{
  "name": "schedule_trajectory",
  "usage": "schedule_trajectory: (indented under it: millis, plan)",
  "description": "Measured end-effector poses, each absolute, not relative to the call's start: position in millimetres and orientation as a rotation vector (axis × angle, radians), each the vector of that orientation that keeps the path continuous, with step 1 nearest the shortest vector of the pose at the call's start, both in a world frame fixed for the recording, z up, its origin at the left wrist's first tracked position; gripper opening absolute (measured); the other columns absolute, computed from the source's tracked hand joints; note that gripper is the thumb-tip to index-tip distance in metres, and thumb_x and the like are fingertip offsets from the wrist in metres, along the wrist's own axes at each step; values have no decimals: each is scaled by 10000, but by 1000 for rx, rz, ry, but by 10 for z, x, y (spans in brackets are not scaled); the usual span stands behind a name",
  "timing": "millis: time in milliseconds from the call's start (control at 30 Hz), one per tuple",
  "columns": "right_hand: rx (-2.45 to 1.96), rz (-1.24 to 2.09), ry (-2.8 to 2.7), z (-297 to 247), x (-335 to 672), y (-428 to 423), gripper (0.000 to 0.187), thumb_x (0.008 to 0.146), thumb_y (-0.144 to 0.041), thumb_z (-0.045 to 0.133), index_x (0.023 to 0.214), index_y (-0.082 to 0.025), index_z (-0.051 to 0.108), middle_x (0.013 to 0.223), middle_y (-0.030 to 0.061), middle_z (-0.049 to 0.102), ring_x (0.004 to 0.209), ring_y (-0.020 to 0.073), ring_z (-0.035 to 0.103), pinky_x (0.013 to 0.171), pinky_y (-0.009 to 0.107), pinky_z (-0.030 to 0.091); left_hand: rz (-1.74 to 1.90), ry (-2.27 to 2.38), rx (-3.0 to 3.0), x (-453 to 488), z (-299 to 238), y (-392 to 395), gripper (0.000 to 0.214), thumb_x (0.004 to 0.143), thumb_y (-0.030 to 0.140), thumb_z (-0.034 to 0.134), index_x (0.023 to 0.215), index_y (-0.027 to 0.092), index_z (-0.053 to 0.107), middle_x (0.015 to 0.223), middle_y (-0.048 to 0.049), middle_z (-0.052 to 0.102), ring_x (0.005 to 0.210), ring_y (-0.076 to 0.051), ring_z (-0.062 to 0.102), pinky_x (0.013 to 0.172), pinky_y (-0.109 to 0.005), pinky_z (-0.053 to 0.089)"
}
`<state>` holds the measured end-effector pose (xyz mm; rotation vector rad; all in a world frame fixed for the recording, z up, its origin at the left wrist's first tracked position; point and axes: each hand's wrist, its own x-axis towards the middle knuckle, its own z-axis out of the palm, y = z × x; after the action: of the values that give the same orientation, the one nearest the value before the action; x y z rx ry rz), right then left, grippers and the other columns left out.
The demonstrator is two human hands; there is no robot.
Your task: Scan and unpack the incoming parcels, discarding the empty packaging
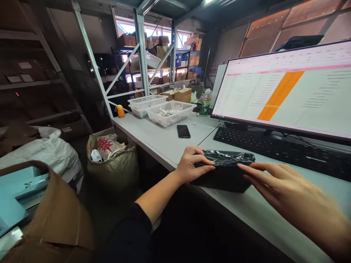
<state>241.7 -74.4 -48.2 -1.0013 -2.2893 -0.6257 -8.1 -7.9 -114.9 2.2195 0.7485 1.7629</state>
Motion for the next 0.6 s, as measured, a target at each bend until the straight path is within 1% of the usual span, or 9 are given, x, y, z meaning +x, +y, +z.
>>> schedule_trajectory:
  millis: [67, 167, 233, 300, 333, 367, 433, 533, 600]
  plan:
    - [-971, -658, -2265, -429, 2293, -708, 470, 1030, -454, 337, 1145, -221, 729, 992, 116, 722, 889, 286, 677, 726, 434, 580, 1767, 747, 2224, -83, -1151, -68, 213, 802, 415, 807, 827, 205, 781, 844, -50, 547, 983, -219, 550, 1004, -432, 475]
    - [-1038, -573, -2246, -450, 2379, -575, 436, 1009, -503, 369, 1089, -287, 739, 1023, 110, 715, 860, 267, 676, 691, 407, 570, 1761, 679, 2231, -92, -1145, -58, 215, 802, 409, 807, 847, 200, 787, 869, -62, 553, 1001, -226, 544, 982, -420, 480]
    - [-1074, -483, -2234, -468, 2491, -458, 381, 983, -520, 415, 1052, -323, 734, 1080, 103, 709, 870, 256, 681, 727, 400, 563, 1744, 641, 2233, -95, -1146, -43, 220, 801, 414, 807, 847, 200, 788, 878, -68, 554, 1010, -230, 542, 965, -414, 487]
    - [-1125, -382, -2233, -470, 2593, -327, 332, 950, -528, 468, 1089, -354, 713, 1127, 88, 713, 898, 257, 692, 767, 409, 559, 1729, 609, 2230, -95, -1152, -15, 225, 794, 420, 811, 833, 199, 788, 868, -68, 551, 1000, -229, 545, 962, -413, 490]
    - [-1164, -336, -2243, -467, 2635, -261, 318, 930, -522, 497, 1122, -371, 702, 1127, 80, 721, 892, 259, 699, 757, 411, 559, 1713, 598, 2233, -94, -1157, 4, 228, 789, 423, 815, 825, 199, 788, 862, -66, 548, 995, -228, 547, 968, -415, 488]
    - [-1203, -303, -2274, -463, 2670, -200, 315, 910, -495, 526, 1156, -389, 691, 1124, 75, 728, 877, 258, 705, 725, 409, 559, 1693, 592, 2238, -95, -1161, 25, 231, 785, 425, 818, 818, 199, 787, 854, -65, 545, 992, -227, 549, 977, -417, 487]
    - [-1236, -304, -2368, -456, 2710, -109, 365, 863, -336, 542, 1190, -413, 684, 1125, 69, 735, 840, 247, 715, 637, 386, 548, 1645, 597, 2239, -99, -1168, 66, 238, 778, 433, 822, 811, 200, 786, 853, -63, 541, 991, -225, 552, 998, -424, 482]
    - [-1142, -408, -2479, -423, 2669, -97, 574, 723, -89, 483, 1157, -394, 703, 1189, 63, 723, 890, 239, 727, 596, 361, 545, 1617, 588, 2203, -113, -1171, 118, 259, 784, 456, 812, 823, 201, 786, 876, -65, 542, 1005, -226, 553, 1018, -434, 479]
    - [-1148, -477, -2387, -371, 2569, -162, 561, 689, -32, 482, 1067, -365, 728, 1111, 47, 749, 850, 224, 731, 572, 326, 534, 1610, 582, 2182, -123, -1175, 146, 267, 796, 464, 801, 827, 200, 784, 880, -62, 544, 1004, -222, 553, 1027, -436, 472]
